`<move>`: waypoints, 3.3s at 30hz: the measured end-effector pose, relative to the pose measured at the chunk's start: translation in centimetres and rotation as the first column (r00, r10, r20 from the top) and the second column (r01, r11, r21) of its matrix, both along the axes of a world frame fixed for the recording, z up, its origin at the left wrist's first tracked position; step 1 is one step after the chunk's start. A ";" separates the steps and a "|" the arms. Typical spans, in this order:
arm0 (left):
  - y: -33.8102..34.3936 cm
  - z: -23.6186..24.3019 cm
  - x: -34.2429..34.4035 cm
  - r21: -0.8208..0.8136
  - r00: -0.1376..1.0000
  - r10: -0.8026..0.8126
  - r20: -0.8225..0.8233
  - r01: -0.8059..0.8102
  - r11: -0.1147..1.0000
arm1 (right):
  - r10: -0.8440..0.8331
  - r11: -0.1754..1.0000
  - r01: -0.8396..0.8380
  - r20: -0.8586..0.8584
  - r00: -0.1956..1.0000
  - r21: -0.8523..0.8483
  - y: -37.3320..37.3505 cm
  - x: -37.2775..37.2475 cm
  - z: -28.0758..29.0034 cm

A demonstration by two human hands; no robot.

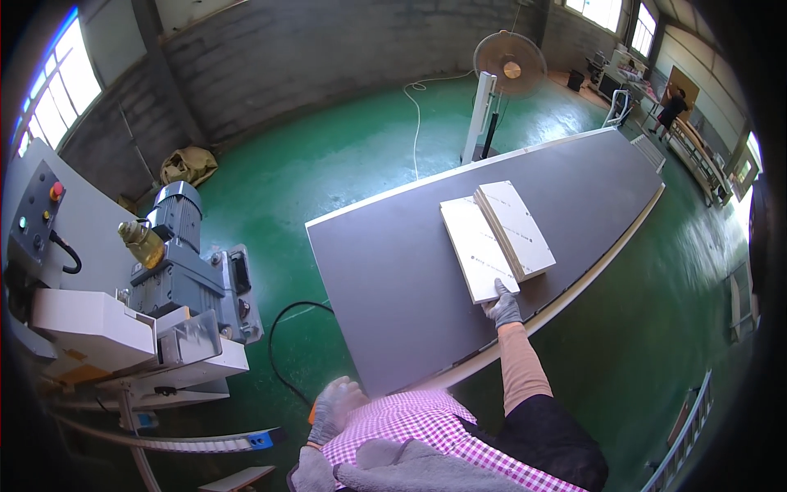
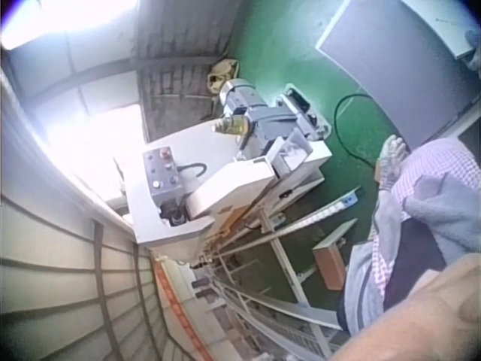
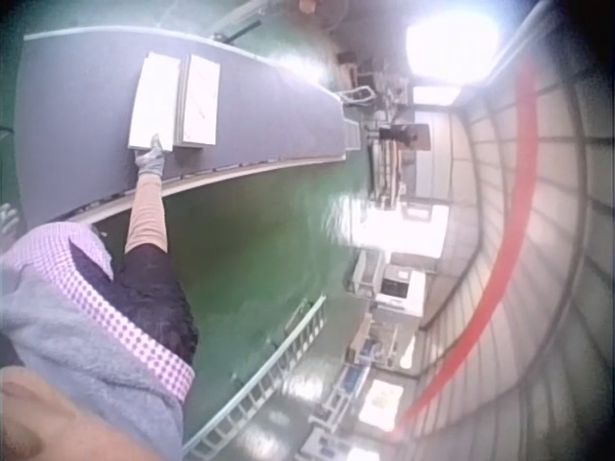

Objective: The person feeds boards into a machine, walks along the conveyor system to where another person is stacking processed items, and handles small wooden panels on a work table.

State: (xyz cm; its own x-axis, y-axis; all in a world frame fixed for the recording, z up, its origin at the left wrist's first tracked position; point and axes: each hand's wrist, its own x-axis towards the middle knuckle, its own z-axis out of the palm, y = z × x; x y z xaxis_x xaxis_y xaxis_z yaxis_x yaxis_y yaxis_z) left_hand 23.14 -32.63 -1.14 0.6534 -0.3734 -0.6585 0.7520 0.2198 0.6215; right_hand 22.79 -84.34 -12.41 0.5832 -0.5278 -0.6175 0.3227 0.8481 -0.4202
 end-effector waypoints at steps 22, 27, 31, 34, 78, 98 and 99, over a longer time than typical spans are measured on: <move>10.1 4.6 3.0 -0.009 0.776 0.496 0.389 -0.535 0.845 | 0.329 0.601 -0.591 -0.507 0.797 -0.539 17.0 -2.4 2.1; 16.5 5.6 3.7 -0.027 0.600 0.665 0.445 -0.733 0.680 | 0.582 0.248 -0.735 -0.509 0.634 -0.631 23.2 -1.9 -2.2; 21.1 4.4 2.7 -0.070 0.476 0.784 0.399 -0.837 0.543 | 0.654 -0.088 -0.738 -0.597 0.464 -0.669 25.2 -1.0 -3.6; 23.2 3.9 1.5 -0.097 0.401 0.840 0.366 -0.881 0.463 | 0.673 -0.148 -0.748 -0.620 0.403 -0.647 27.7 -0.3 -2.4; 38.9 3.5 11.4 -0.366 0.150 0.987 0.058 -0.917 0.161 | 0.596 -0.165 -0.875 -0.753 0.279 -0.455 31.8 0.8 1.2; 38.2 -0.2 23.5 -0.008 0.284 0.957 -0.052 -0.959 0.284 | 0.539 -0.239 -0.835 -0.783 0.310 -0.495 30.6 -0.7 -0.4; 37.1 -0.5 24.3 -0.005 0.312 0.949 -0.054 -0.950 0.312 | 0.529 -0.216 -0.844 -0.785 0.322 -0.492 30.5 -0.8 -0.1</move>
State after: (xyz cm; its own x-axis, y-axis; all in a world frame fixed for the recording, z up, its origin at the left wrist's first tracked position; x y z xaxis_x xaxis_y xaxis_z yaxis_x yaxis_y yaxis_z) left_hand 47.43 4.49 -1.65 0.5504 0.4683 -0.6912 0.0330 0.8151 0.5784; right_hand 21.94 -53.84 -12.54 0.8985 -0.0848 -0.4308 -0.4310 -0.3575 -0.8285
